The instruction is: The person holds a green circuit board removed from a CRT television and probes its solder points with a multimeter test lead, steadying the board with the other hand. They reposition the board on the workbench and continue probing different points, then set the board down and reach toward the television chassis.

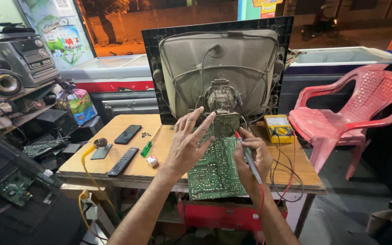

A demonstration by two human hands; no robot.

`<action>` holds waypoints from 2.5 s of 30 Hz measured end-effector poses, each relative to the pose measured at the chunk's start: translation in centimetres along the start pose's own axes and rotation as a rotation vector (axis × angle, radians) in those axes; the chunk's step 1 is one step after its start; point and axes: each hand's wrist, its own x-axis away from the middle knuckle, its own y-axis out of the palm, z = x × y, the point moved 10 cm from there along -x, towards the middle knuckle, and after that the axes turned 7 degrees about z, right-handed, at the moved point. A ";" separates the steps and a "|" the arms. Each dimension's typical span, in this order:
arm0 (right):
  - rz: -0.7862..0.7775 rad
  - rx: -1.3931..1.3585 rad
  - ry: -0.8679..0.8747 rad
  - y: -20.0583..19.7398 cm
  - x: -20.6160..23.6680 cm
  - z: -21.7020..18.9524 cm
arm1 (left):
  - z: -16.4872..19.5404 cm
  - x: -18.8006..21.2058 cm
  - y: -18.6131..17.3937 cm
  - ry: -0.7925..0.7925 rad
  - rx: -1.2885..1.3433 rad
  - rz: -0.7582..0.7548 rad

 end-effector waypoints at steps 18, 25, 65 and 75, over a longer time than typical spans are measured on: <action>0.005 -0.018 0.002 0.5 1.0 1.1 | -1.2 1.0 0.8 0.007 0.007 -0.007; 0.003 0.035 -0.007 0.3 1.2 0.8 | -1.3 1.3 0.9 -0.002 0.009 -0.025; -0.019 0.041 -0.040 0.4 2.5 1.0 | -2.0 2.9 1.3 0.032 0.020 -0.029; -0.005 0.019 -0.037 -0.1 1.9 0.4 | -0.9 1.8 0.7 0.008 0.025 -0.005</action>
